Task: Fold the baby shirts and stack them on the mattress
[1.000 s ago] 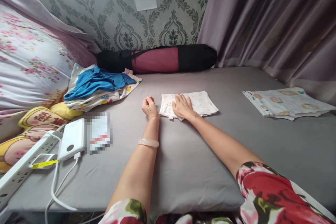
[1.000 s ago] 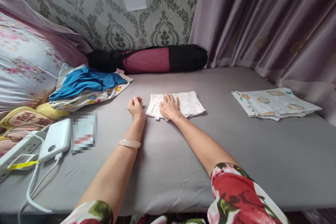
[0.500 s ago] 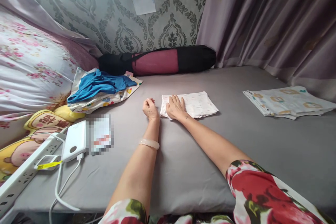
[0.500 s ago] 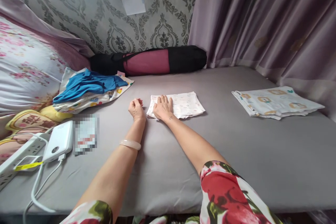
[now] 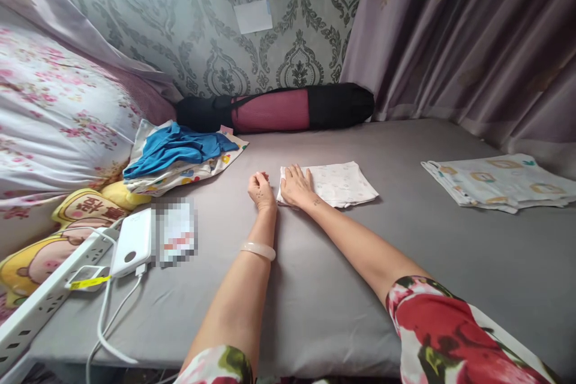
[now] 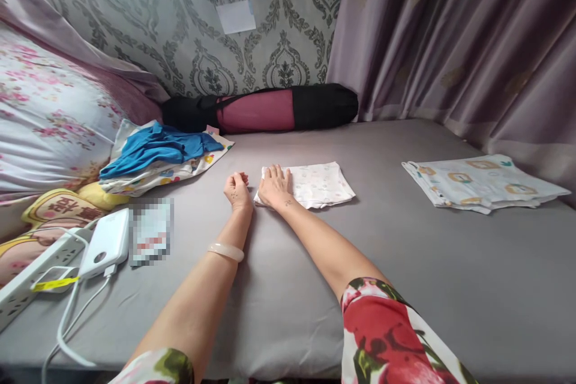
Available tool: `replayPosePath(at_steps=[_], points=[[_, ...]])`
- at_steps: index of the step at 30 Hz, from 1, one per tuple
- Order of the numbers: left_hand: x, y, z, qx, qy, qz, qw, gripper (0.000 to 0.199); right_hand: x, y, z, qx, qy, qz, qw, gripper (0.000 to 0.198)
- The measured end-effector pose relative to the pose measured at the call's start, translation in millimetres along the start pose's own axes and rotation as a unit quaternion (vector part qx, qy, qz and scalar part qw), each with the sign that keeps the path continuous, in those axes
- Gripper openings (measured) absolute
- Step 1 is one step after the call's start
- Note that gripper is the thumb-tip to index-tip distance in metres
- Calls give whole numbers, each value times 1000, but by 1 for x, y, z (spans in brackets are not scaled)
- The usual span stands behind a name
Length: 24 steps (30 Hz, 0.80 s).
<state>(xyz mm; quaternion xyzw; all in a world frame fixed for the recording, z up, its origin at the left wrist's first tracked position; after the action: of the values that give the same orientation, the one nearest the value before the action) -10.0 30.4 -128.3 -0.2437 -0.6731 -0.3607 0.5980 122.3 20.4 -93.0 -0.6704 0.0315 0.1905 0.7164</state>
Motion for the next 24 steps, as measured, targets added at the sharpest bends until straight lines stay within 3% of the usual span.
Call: replayPosePath(at_steps=[5, 13, 19, 24], points=[[2, 0, 0, -5, 2, 2, 1000, 23, -15, 6, 5, -4, -34, 0, 999, 57], [4, 3, -2, -27, 22, 29, 999, 22, -10, 21, 7, 5, -39, 4, 999, 58], [10, 17, -9, -99, 77, 122, 985, 23, 2, 5, 12, 51, -17, 105, 993, 52], [18, 31, -24, -156, 150, 232, 948, 19, 28, -13, 5, 75, -22, 111, 991, 51]])
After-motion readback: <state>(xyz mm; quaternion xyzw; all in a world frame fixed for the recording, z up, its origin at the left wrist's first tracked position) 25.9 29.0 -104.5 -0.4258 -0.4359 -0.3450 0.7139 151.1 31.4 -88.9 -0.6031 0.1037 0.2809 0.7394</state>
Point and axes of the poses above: each hand's wrist, its own z-axis towards the middle knuckle, its own y-axis out of the palm, x = y × z, the point moved 7 cm from there along z, towards the middle knuckle, and after that the axes turned 7 degrees about -y, right-handed, at the moved point
